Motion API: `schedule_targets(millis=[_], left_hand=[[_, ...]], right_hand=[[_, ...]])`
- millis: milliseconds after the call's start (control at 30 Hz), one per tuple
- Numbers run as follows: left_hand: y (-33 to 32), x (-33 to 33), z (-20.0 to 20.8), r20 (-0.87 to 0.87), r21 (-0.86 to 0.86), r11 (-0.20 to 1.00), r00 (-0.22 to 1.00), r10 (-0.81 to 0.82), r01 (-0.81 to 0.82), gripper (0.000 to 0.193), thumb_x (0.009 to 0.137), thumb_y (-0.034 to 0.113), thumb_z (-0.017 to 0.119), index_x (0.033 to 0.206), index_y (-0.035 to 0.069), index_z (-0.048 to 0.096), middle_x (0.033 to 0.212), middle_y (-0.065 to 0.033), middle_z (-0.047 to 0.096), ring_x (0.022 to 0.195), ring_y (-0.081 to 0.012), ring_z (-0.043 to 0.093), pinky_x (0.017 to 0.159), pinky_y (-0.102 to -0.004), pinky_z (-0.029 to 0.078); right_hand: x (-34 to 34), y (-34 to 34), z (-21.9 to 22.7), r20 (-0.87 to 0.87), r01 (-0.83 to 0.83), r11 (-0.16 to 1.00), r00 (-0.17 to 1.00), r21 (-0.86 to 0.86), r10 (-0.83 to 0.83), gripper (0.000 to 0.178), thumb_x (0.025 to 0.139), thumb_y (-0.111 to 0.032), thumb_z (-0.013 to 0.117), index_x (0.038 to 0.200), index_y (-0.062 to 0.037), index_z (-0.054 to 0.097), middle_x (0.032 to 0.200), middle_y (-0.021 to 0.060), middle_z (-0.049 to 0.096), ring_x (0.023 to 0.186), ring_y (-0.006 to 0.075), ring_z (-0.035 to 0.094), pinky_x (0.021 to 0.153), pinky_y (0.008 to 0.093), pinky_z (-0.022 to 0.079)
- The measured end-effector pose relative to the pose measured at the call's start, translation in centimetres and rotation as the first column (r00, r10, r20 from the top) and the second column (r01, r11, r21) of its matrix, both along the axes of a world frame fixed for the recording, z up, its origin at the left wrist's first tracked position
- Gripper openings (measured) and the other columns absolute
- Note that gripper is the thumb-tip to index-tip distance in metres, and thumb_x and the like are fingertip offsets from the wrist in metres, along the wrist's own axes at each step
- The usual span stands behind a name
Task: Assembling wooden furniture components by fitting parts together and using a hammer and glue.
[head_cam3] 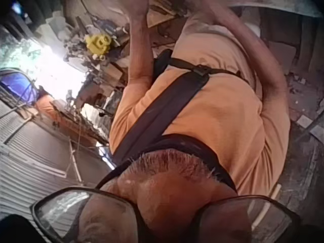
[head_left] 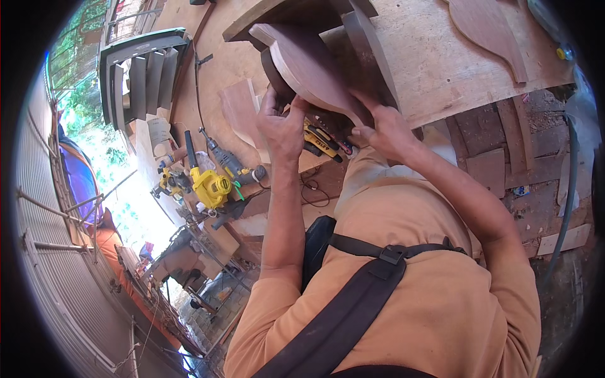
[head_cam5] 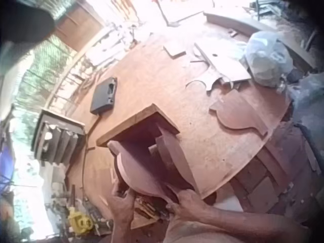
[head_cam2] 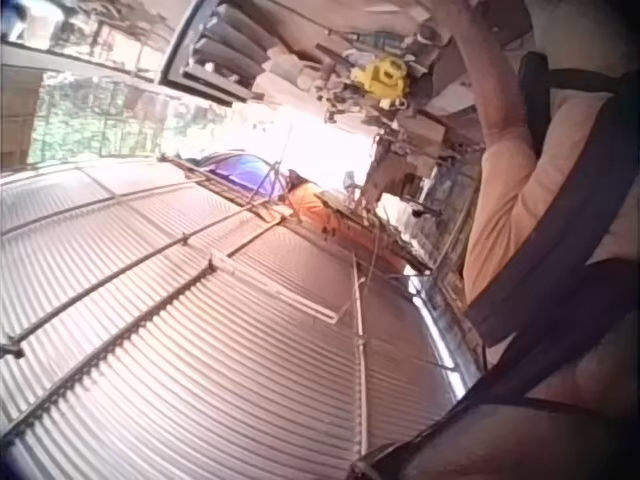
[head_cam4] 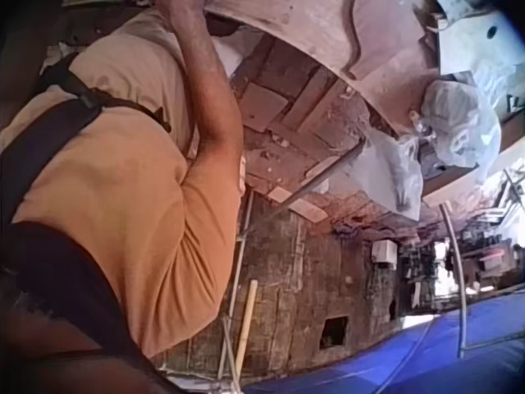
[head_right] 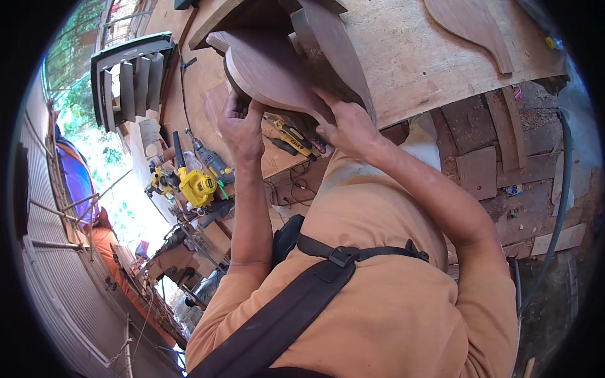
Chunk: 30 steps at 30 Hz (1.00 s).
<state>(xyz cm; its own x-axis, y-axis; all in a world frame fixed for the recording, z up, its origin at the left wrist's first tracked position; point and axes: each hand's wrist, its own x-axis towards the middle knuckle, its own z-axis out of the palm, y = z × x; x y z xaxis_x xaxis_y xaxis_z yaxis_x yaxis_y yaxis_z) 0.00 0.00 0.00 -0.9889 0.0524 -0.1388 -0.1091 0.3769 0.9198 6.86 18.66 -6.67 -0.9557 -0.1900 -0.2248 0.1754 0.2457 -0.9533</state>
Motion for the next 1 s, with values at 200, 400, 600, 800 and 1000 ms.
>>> schedule_targets(millis=[200, 400, 600, 800, 1000], left_hand=[[-0.2, -0.5, -0.9, 0.023, 0.17, 0.982, 0.997, 0.078, -0.08, 0.037, 0.094, 0.019, 0.069, 0.121, -0.005, 0.059, 0.104, -0.0058, 0.066, 0.093, -0.0118, 0.06, 0.083, -0.0249, 0.049], [0.4, -0.4, -0.3, 0.033, 0.132, 0.989, 0.998, 0.058, -0.061, 0.035, 0.093, 0.015, 0.07, 0.119, -0.006, 0.059, 0.103, -0.0053, 0.065, 0.089, -0.0108, 0.06, 0.076, -0.0244, 0.049], [0.5, -0.6, -0.7, -0.051, -0.164, 0.986, 0.999, 0.006, -0.014, 0.027, 0.088, 0.012, 0.075, 0.107, -0.004, 0.064, 0.096, -0.0057, 0.068, 0.083, -0.01, 0.06, 0.072, -0.0251, 0.05], [0.6, -0.6, -1.7, -0.108, -0.208, 0.977, 0.994, 0.029, -0.051, 0.024, 0.085, 0.011, 0.076, 0.101, -0.004, 0.066, 0.087, -0.0055, 0.069, 0.077, -0.0098, 0.061, 0.071, -0.0252, 0.05], [-0.2, -1.2, -1.6, -0.102, -0.197, 0.98, 0.995, 0.003, -0.023, 0.023, 0.086, 0.011, 0.075, 0.1, -0.004, 0.067, 0.087, -0.0052, 0.069, 0.077, -0.0097, 0.062, 0.071, -0.0247, 0.05]], right_hand=[[-1.1, -1.8, -2.1, 0.193, -0.02, 1.0, 0.981, -0.005, 0.021, 0.077, 0.082, -0.015, 0.071, 0.149, -0.0139, 0.034, 0.127, 0.0291, 0.056, 0.116, 0.0456, 0.055, 0.098, 0.046, 0.045], [-1.2, -3.5, -4.7, 0.214, -0.006, 1.0, 0.977, -0.027, 0.012, 0.079, 0.082, -0.014, 0.072, 0.15, -0.0105, 0.032, 0.136, 0.0265, 0.051, 0.125, 0.0402, 0.052, 0.104, 0.041, 0.043], [-1.0, -4.4, -6.3, 0.183, 0.049, 0.994, 0.983, -0.102, -0.029, 0.08, 0.079, -0.008, 0.075, 0.149, -0.0085, 0.036, 0.137, 0.0235, 0.053, 0.125, 0.0336, 0.054, 0.106, 0.037, 0.042], [-1.6, -5.4, -8.4, 0.161, 0.101, 0.962, 0.985, -0.252, -0.061, 0.083, 0.076, -0.002, 0.076, 0.149, -0.0095, 0.037, 0.133, 0.0184, 0.058, 0.12, 0.025, 0.057, 0.102, 0.0333, 0.045], [-2.4, -5.8, -8.2, 0.307, 0.123, 0.94, 0.951, -0.319, -0.021, 0.087, 0.074, 0.0, 0.077, 0.15, -0.0098, 0.036, 0.121, 0.0168, 0.064, 0.108, 0.0208, 0.061, 0.096, 0.0304, 0.048]])
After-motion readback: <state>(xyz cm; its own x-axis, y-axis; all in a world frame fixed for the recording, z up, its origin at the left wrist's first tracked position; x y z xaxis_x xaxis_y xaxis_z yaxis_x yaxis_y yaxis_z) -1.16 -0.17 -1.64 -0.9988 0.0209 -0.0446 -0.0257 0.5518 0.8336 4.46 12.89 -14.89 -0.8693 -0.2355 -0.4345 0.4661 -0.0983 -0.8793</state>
